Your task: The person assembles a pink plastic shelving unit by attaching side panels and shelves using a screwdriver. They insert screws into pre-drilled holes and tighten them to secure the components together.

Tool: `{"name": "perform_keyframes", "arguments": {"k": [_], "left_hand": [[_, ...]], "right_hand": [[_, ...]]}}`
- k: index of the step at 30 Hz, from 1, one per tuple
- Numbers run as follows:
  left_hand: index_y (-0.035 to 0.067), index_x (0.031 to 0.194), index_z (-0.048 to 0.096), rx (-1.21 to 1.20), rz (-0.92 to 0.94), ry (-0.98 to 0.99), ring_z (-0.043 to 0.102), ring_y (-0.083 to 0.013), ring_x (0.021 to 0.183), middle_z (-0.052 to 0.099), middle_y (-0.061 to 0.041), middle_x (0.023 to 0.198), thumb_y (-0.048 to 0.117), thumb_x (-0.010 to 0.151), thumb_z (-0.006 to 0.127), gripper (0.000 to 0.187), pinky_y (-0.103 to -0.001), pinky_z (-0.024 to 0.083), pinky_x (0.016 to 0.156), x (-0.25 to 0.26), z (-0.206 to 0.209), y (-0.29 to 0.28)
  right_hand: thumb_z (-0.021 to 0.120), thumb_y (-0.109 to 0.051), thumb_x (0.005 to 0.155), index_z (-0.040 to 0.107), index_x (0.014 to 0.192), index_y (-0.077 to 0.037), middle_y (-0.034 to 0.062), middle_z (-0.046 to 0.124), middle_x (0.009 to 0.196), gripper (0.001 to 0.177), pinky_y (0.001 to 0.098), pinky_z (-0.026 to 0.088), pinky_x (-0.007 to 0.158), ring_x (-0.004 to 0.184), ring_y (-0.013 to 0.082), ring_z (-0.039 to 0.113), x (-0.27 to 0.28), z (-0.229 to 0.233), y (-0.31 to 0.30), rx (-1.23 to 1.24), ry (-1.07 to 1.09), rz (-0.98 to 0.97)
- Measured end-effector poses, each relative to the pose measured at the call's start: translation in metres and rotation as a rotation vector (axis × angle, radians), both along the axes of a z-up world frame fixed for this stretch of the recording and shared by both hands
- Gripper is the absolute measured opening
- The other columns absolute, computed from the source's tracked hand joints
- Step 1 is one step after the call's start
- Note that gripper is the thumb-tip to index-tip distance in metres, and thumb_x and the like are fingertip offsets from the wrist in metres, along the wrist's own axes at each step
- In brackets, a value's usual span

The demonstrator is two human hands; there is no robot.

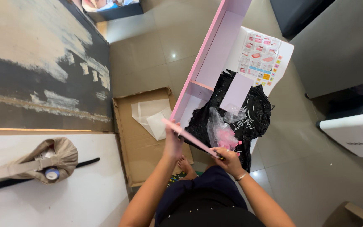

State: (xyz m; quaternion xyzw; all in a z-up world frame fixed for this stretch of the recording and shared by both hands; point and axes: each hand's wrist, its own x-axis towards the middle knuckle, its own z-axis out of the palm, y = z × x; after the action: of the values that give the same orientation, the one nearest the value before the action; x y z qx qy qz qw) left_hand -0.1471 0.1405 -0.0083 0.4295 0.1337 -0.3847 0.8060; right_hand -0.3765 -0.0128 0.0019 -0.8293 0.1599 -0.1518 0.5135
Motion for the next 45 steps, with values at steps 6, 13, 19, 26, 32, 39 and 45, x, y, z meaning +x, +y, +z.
{"name": "perform_keyframes", "arguments": {"k": [6,13,19,26,32,39,45], "left_hand": [[-0.003,0.142,0.042,-0.093,-0.217,0.389,0.056,-0.038,0.13,0.056,-0.023,0.138,0.019,0.088,0.053,0.06,-0.053,0.05,0.107,0.008,-0.009,0.038],[-0.003,0.144,0.045,0.259,0.028,0.114,0.056,-0.0331,0.118,0.054,-0.023,0.134,0.005,0.083,0.042,0.061,-0.045,0.049,0.102,-0.057,-0.039,0.021],[0.005,0.157,0.034,0.374,0.11,-0.143,0.052,-0.0224,0.13,0.052,-0.014,0.149,0.0,0.084,0.038,0.074,-0.031,0.04,0.107,-0.092,-0.002,0.028],[0.008,0.159,0.03,0.48,0.111,-0.141,0.051,-0.0224,0.132,0.05,-0.014,0.151,0.001,0.086,0.038,0.074,-0.03,0.039,0.108,-0.108,0.0,0.046],[0.005,0.158,0.031,0.436,0.117,-0.153,0.05,-0.0215,0.134,0.05,-0.014,0.151,-0.001,0.085,0.039,0.074,-0.03,0.037,0.11,-0.105,-0.022,0.045],[0.008,0.158,0.032,0.476,0.092,-0.135,0.053,-0.0232,0.127,0.052,-0.014,0.148,0.003,0.085,0.041,0.073,-0.031,0.041,0.106,-0.103,-0.036,0.026],[0.005,0.157,0.032,0.438,0.083,-0.171,0.049,-0.0214,0.134,0.047,-0.013,0.153,0.003,0.087,0.04,0.071,-0.031,0.039,0.108,-0.105,-0.034,0.01]], "right_hand": [[0.08,-0.002,0.076,0.067,0.093,-0.005,0.0072,0.079,0.115,0.021,0.0261,0.06,0.068,0.077,0.0184,0.076,-0.011,-0.022,-0.032,-0.238,0.075,0.112],[0.089,-0.024,0.07,0.069,0.103,-0.007,0.0093,0.072,0.104,0.042,0.0376,0.057,0.082,0.092,0.0274,0.072,0.014,-0.059,-0.103,-0.101,0.166,0.298],[0.084,-0.028,0.075,0.067,0.124,-0.016,0.0065,0.062,0.133,0.053,0.0421,0.057,0.088,0.105,0.0305,0.069,0.078,-0.14,-0.12,-0.276,0.555,0.37],[0.093,-0.022,0.064,0.05,0.143,-0.026,0.0064,0.027,0.162,0.09,0.0449,0.056,0.088,0.112,0.034,0.065,0.134,-0.204,-0.054,-0.488,0.712,0.685],[0.077,-0.008,0.081,0.045,0.148,-0.035,0.0046,0.042,0.153,0.079,0.0416,0.059,0.081,0.1,0.0323,0.069,0.116,-0.209,-0.071,-0.716,0.805,0.623],[0.072,-0.011,0.086,0.059,0.125,-0.024,0.0032,0.059,0.126,0.043,0.0453,0.058,0.076,0.095,0.0316,0.07,0.098,-0.205,-0.127,-0.736,0.756,0.454],[0.073,-0.011,0.076,0.066,0.115,-0.02,0.0027,0.066,0.112,0.041,0.0444,0.056,0.08,0.099,0.0294,0.069,0.095,-0.188,-0.174,-0.533,0.666,0.571]]}}
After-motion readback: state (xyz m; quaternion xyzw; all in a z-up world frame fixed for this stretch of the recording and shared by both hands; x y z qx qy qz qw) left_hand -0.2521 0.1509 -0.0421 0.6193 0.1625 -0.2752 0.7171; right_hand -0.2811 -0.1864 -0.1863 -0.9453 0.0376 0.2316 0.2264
